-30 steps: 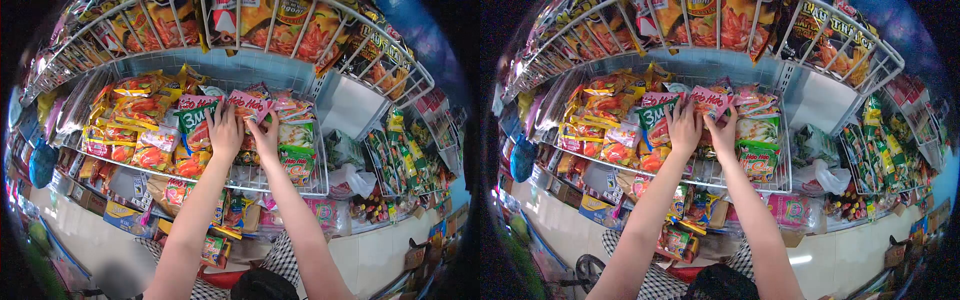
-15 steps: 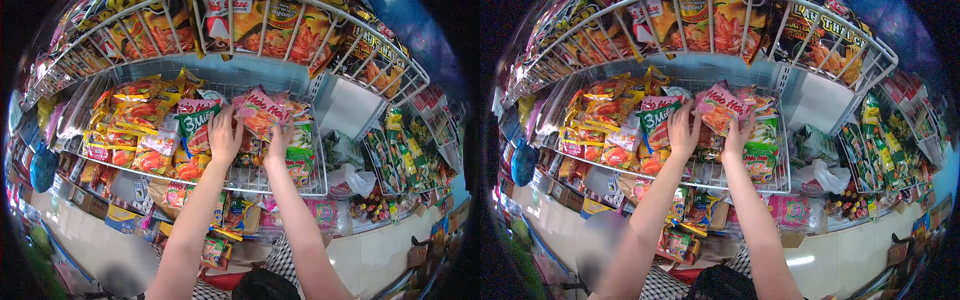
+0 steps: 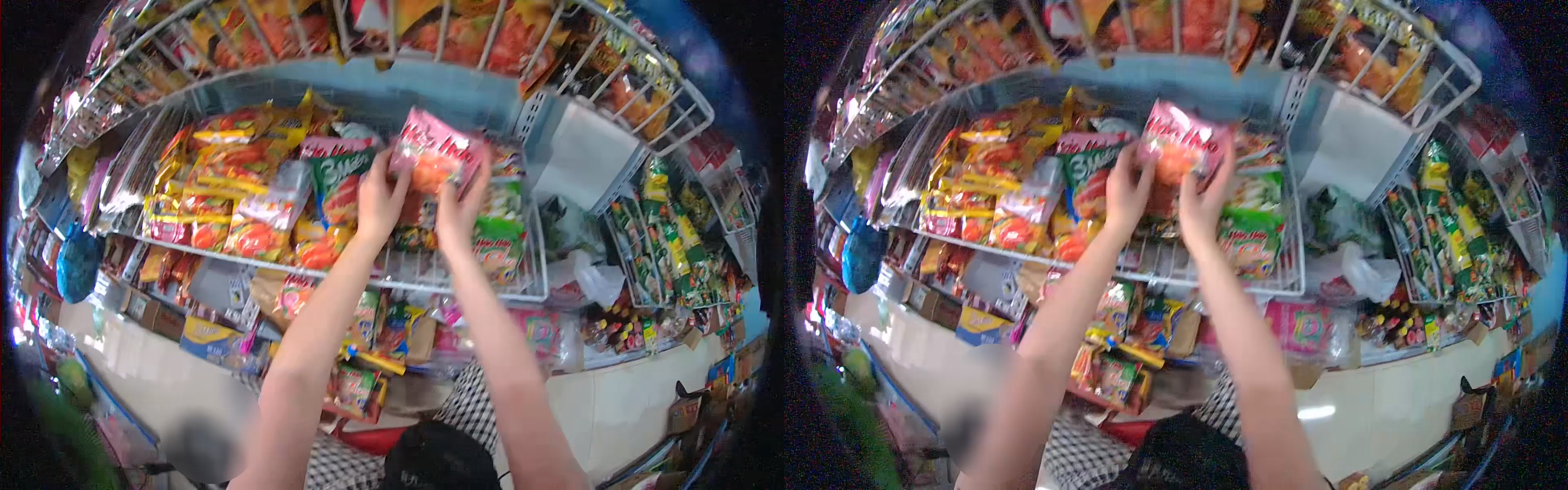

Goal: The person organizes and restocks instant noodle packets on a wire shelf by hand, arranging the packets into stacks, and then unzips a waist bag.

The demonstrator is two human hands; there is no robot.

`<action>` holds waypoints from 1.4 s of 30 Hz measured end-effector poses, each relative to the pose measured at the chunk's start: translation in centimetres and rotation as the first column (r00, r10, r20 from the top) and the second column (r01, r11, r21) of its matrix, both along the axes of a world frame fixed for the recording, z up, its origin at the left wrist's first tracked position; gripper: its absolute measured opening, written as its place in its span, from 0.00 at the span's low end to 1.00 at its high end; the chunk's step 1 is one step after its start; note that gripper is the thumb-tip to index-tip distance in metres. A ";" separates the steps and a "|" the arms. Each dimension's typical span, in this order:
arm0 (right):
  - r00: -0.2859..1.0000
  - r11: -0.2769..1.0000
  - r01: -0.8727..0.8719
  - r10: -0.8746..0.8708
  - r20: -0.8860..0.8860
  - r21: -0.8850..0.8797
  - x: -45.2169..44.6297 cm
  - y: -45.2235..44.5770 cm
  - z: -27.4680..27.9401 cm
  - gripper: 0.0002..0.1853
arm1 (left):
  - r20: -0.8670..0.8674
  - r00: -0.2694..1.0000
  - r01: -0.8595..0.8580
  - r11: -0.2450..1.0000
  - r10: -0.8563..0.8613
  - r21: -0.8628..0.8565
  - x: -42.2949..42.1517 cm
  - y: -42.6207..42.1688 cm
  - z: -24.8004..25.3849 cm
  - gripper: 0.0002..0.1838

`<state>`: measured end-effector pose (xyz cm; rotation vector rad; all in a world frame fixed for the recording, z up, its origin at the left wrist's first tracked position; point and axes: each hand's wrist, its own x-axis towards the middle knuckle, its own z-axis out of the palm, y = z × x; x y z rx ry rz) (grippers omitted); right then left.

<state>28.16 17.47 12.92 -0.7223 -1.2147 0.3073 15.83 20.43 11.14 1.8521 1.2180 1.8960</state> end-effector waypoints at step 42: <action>0.396 0.199 -0.580 0.917 -0.060 -0.790 -8.9 -22.9 -18.2 0.21 | -0.291 0.947 -0.309 0.629 0.134 -0.714 -17.6 -34.7 -13.9 0.12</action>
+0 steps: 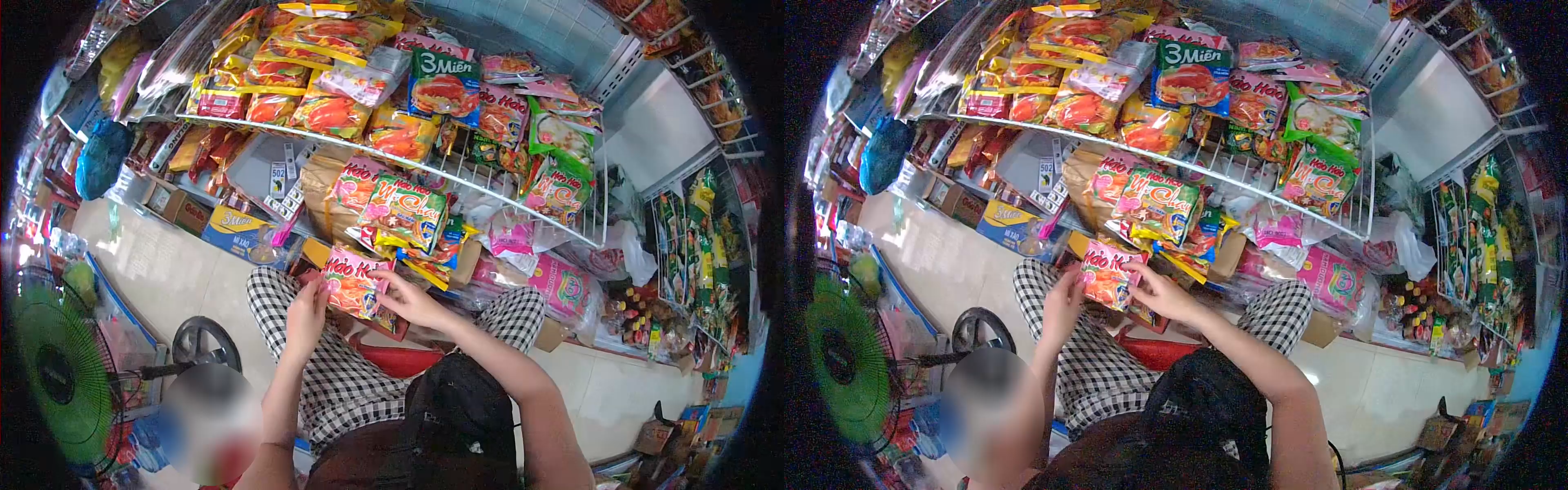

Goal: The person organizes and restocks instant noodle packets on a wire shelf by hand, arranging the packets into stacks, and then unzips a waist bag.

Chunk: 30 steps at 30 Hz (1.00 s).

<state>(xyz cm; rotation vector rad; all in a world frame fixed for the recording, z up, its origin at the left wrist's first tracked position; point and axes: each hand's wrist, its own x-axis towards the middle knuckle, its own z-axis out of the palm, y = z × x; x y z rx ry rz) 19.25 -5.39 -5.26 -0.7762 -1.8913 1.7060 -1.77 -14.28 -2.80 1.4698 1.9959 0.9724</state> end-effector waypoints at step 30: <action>0.827 0.509 0.532 -0.483 -0.287 0.677 5.2 8.2 18.5 0.09 | -0.345 0.938 0.188 0.793 0.030 0.580 4.3 15.1 10.1 0.18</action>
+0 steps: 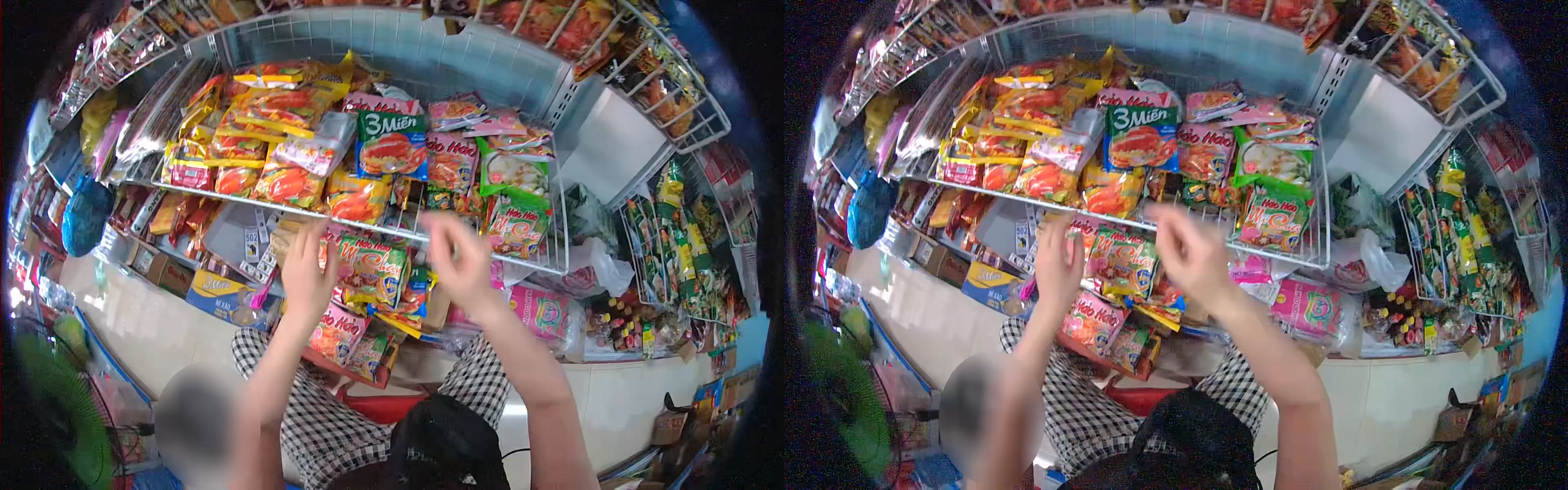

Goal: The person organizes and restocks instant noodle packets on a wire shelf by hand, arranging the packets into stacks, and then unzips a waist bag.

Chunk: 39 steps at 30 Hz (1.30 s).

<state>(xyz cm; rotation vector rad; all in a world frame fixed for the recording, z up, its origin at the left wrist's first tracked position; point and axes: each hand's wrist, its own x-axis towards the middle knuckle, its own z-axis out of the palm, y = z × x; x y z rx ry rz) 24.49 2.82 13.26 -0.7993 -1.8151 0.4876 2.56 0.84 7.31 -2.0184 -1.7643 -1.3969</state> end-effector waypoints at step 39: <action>0.964 0.989 -0.061 0.023 -0.264 -0.134 -0.6 13.2 -4.3 0.31 | 0.295 0.930 0.195 0.974 -0.221 0.115 3.0 11.9 2.5 0.26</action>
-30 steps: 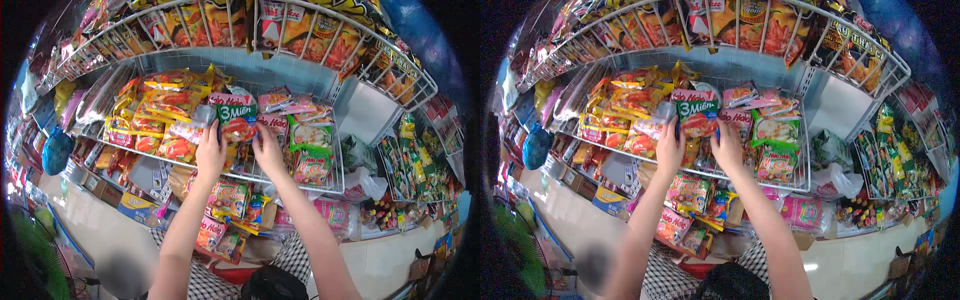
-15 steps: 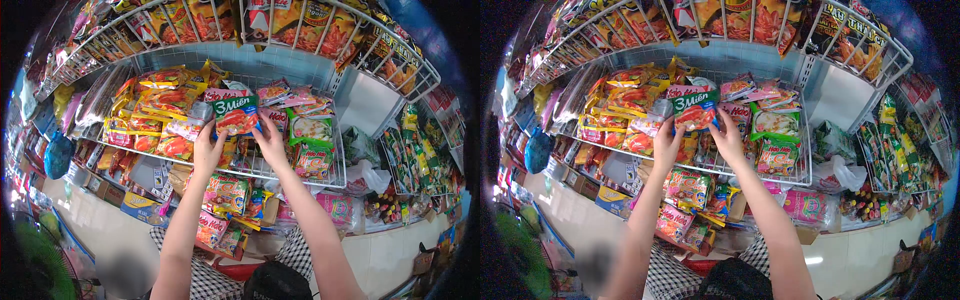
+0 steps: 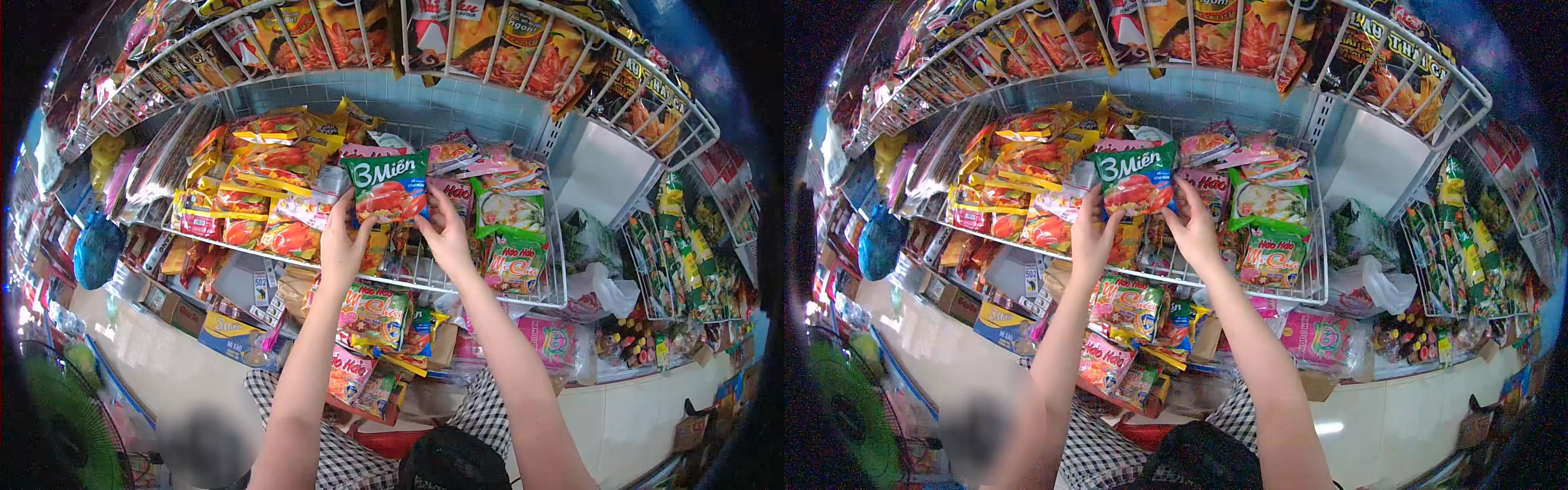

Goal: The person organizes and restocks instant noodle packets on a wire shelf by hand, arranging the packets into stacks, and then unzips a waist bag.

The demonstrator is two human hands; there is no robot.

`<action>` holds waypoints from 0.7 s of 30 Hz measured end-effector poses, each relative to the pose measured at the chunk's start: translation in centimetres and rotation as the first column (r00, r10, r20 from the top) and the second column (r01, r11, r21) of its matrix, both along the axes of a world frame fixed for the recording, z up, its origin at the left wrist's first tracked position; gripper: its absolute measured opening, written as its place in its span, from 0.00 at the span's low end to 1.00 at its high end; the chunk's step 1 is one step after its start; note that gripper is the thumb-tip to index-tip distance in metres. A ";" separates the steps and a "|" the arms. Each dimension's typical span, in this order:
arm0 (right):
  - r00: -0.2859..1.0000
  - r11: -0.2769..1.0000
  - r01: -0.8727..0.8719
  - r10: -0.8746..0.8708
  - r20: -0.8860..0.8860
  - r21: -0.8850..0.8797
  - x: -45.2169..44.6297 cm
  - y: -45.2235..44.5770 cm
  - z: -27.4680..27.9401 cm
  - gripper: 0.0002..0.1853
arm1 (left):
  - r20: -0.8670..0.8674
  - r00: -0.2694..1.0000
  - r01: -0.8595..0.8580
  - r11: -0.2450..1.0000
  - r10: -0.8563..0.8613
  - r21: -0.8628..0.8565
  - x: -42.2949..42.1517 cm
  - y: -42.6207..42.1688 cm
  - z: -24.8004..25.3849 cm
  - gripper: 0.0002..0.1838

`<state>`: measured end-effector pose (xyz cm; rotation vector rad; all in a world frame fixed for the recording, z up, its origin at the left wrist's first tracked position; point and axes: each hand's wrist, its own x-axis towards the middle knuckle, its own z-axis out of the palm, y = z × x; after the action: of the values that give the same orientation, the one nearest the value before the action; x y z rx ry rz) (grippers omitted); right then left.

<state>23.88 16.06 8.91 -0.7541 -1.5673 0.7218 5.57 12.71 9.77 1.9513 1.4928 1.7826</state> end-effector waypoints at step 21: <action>0.981 0.986 0.086 -0.109 0.158 0.144 0.1 -1.0 1.4 0.31 | -0.049 0.992 0.115 0.992 -0.112 0.050 -0.2 -0.5 0.2 0.22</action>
<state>24.01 15.07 10.30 -0.7994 -1.6981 0.4843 5.39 12.18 9.99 2.0710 1.3312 1.7587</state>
